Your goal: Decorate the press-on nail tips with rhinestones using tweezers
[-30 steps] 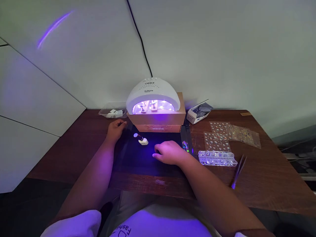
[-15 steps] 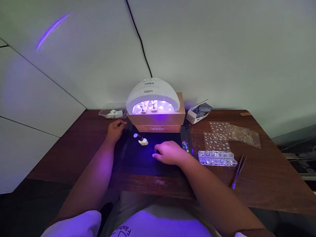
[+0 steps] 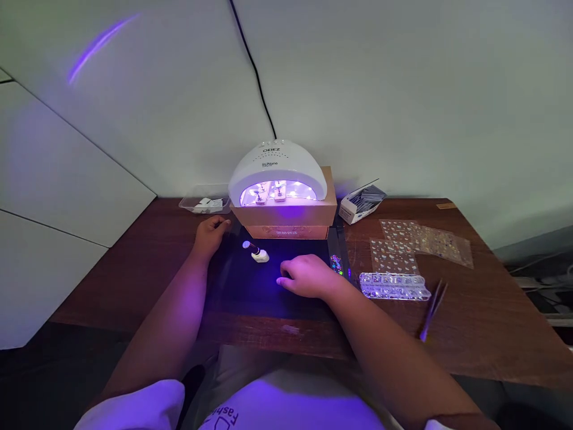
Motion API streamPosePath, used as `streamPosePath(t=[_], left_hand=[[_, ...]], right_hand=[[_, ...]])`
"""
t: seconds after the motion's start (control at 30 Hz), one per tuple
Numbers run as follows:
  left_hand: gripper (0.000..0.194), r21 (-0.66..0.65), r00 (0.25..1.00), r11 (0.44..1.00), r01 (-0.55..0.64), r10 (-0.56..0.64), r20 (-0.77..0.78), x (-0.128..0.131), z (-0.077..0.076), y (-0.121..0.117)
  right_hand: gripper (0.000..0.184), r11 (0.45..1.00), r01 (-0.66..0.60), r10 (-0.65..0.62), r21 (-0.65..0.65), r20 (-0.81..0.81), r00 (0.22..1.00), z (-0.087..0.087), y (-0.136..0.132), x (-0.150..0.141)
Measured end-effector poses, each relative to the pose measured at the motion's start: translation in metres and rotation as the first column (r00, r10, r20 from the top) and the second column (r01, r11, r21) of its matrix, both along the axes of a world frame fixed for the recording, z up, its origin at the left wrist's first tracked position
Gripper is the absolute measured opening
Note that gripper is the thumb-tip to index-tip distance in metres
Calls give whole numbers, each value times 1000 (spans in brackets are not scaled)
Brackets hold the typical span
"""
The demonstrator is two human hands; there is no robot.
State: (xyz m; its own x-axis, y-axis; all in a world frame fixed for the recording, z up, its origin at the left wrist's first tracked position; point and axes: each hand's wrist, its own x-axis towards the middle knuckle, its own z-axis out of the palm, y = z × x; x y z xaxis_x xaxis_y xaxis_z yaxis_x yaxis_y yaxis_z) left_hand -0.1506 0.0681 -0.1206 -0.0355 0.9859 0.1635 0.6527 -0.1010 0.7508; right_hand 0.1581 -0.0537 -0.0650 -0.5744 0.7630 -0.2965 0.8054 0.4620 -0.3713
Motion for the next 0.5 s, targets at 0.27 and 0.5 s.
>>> streamPosePath(t=[0.27,0.5], left_hand=[[33,7,1000,1000,-2,2,5,-1,-1,1],[33,18,1000,1000,6,-7,15,-2,-2,2]], right_hand=[[30,1000,-2,2,1,1,1000,1,0,0],[29,1000,-1,1,1,3,1000,1,0,0]])
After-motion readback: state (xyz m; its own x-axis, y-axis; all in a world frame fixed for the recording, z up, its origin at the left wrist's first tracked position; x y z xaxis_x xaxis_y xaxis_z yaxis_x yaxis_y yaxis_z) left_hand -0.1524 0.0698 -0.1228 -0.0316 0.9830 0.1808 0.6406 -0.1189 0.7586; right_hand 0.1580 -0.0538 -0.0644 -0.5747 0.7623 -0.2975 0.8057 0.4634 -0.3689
